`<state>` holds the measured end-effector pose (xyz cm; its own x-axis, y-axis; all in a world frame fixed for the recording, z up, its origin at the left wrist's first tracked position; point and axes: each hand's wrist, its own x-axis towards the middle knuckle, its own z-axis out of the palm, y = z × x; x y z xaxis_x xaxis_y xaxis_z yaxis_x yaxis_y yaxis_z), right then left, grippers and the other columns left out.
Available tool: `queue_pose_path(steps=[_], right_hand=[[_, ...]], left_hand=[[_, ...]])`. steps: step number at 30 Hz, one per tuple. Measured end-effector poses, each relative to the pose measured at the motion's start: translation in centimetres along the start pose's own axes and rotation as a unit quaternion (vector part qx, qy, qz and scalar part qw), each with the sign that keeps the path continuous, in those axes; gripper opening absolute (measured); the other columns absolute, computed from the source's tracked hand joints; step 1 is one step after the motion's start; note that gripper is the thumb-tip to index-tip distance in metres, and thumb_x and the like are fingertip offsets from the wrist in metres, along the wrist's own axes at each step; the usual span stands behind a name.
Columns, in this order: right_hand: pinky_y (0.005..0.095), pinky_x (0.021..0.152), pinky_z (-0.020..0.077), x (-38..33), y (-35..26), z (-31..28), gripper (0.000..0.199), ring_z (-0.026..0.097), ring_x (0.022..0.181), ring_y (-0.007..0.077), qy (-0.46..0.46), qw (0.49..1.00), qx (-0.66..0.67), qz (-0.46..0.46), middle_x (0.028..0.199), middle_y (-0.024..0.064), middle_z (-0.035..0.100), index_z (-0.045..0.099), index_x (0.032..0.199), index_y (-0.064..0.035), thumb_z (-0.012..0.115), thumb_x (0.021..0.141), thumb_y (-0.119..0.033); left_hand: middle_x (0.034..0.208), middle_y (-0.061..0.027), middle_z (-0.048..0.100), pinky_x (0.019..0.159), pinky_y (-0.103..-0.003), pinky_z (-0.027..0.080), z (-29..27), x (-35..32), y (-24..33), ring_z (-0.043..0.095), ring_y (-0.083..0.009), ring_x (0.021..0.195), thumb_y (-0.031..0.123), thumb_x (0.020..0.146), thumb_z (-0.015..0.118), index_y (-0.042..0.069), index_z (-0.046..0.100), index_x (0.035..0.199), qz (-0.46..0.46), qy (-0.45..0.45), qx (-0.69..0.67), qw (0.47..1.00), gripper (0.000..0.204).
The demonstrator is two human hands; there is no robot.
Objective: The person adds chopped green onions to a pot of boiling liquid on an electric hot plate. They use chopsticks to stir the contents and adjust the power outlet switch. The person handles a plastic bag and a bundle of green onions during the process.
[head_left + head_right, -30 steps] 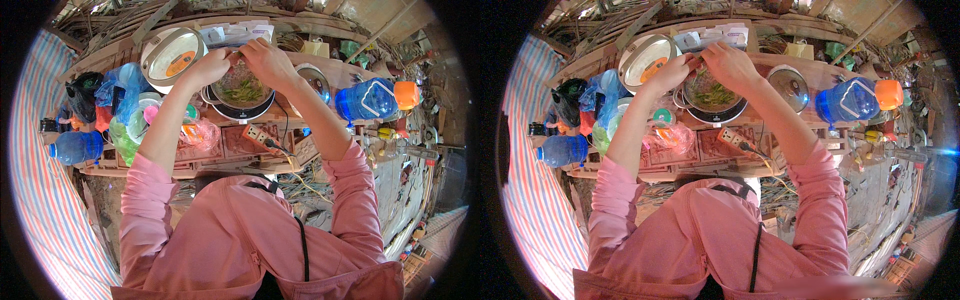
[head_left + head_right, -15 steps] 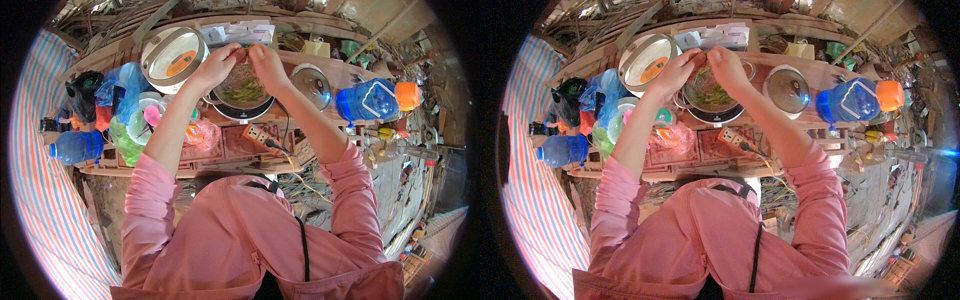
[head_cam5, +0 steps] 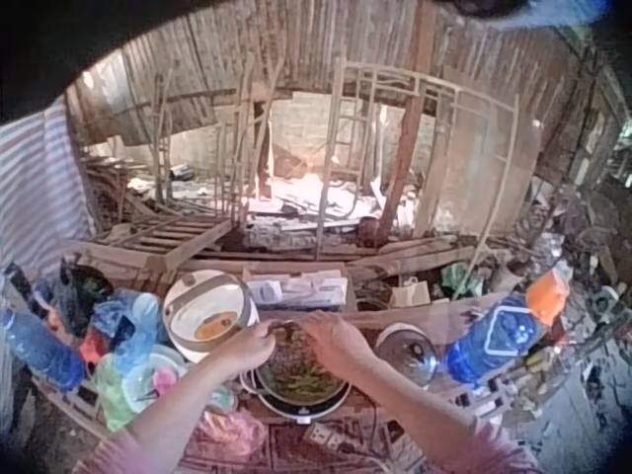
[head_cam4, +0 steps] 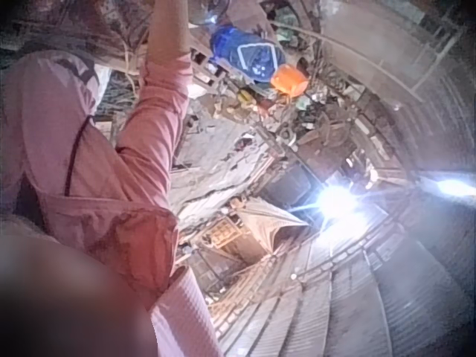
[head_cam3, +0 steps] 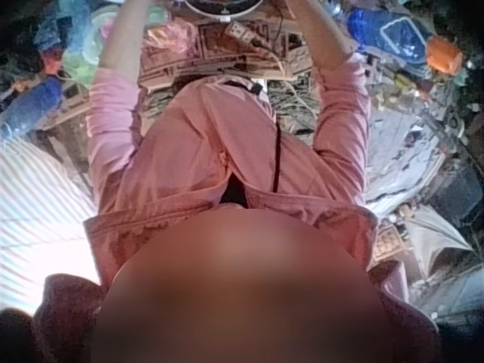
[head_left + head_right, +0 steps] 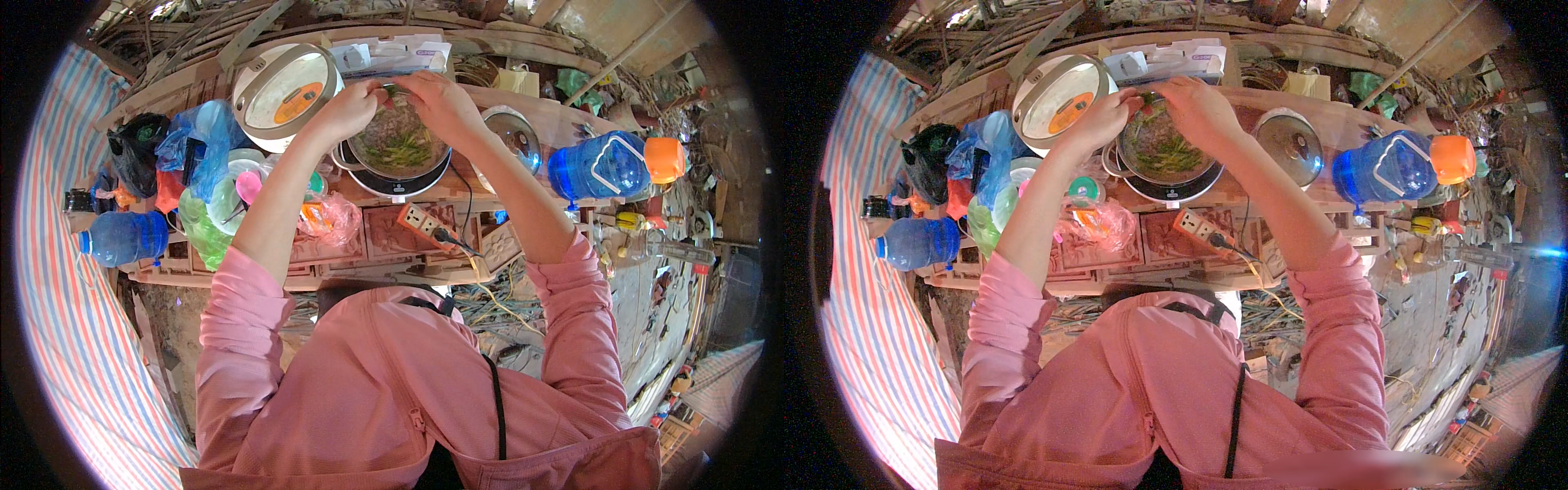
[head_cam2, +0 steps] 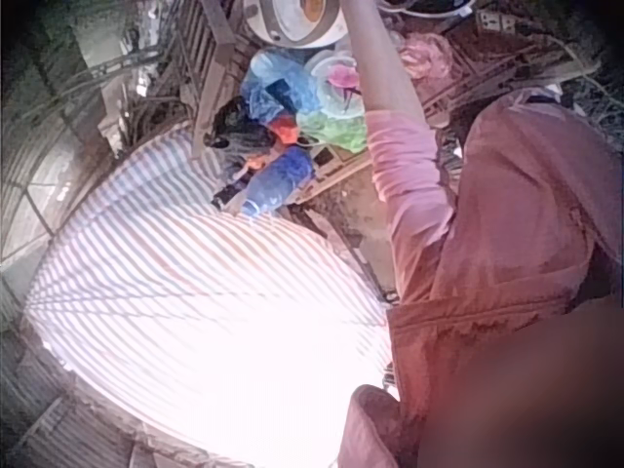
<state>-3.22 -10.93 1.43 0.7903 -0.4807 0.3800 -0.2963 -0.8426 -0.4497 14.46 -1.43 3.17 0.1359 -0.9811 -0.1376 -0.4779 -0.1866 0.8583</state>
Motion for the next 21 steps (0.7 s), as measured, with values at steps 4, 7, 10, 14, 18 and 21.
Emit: queue_pose_path(steps=[4, 7, 10, 14, 18, 21], right_hand=[[0.0426, 0.083, 0.0535, 0.3, -1.9, 0.1, 0.033, 0.061, 0.103, 0.0314, 0.01, 0.998, -0.04, -0.043, 0.109, 0.0107, 0.061, 0.062, 0.118, -0.0091, 0.059, 0.085, -0.011], [0.0393, 0.08, 0.0554, 0.4, -2.1, -0.2, 0.027, 0.061, 0.102, 0.0277, 0.002, 0.993, -0.105, -0.059, 0.103, 0.0089, 0.059, 0.062, 0.111, -0.0076, 0.06, 0.084, -0.013], [0.0371, 0.078, 0.0557, 0.4, -2.1, -0.5, 0.024, 0.061, 0.099, 0.0258, -0.01, 0.981, -0.181, -0.075, 0.097, 0.0091, 0.057, 0.061, 0.105, -0.0046, 0.062, 0.083, -0.016], [0.0382, 0.076, 0.0547, 0.3, -2.5, -0.5, 0.025, 0.061, 0.095, 0.0264, -0.014, 0.973, -0.219, -0.074, 0.094, 0.0089, 0.057, 0.059, 0.099, -0.0029, 0.066, 0.081, -0.019], [0.0412, 0.07, 0.0534, 0.3, -2.7, -0.2, 0.024, 0.063, 0.09, 0.0279, 0.023, 0.981, -0.192, -0.026, 0.09, 0.0102, 0.06, 0.059, 0.095, -0.0044, 0.066, 0.081, -0.023], [0.0467, 0.072, 0.0527, 0.4, -2.7, 0.5, 0.021, 0.065, 0.084, 0.0322, 0.066, 0.995, -0.044, 0.057, 0.085, 0.0155, 0.064, 0.058, 0.088, -0.0028, 0.06, 0.084, -0.023]], left_hand=[[0.091, -0.0051, 0.061, 0.073, -0.034, 0.045, -0.2, 0.2, 1.1, 0.056, -0.0167, 0.085, 0.033, 0.101, 0.039, 0.001, 0.06, 0.109, -0.087, -0.06, -0.078, 0.991, 0.038], [0.088, -0.0024, 0.057, 0.068, -0.031, 0.045, -0.2, 0.2, 1.4, 0.052, -0.012, 0.082, 0.031, 0.101, 0.036, 0.002, 0.06, 0.108, -0.118, -0.08, -0.148, 0.979, 0.039], [0.086, -0.0021, 0.056, 0.067, -0.031, 0.045, -0.2, 0.3, 1.0, 0.05, -0.0114, 0.079, 0.029, 0.1, 0.036, 0.002, 0.06, 0.108, -0.108, -0.09, -0.124, 0.982, 0.037], [0.09, -0.0013, 0.059, 0.069, -0.028, 0.045, -0.1, 0.4, 0.2, 0.05, -0.0107, 0.078, 0.025, 0.1, 0.038, 0.004, 0.062, 0.114, 0.043, -0.03, 0.084, 0.995, 0.035], [0.104, -0.0044, 0.065, 0.079, -0.031, 0.047, 0.2, 0.2, 0.4, 0.058, -0.0145, 0.089, 0.021, 0.099, 0.039, 0.003, 0.059, 0.124, 0.032, -0.038, -0.054, 0.997, 0.036], [0.107, -0.0049, 0.065, 0.081, -0.03, 0.047, 0.4, -0.3, 0.7, 0.058, -0.0139, 0.092, 0.021, 0.099, 0.04, 0.004, 0.057, 0.128, -0.079, -0.065, -0.165, 0.981, 0.037]])
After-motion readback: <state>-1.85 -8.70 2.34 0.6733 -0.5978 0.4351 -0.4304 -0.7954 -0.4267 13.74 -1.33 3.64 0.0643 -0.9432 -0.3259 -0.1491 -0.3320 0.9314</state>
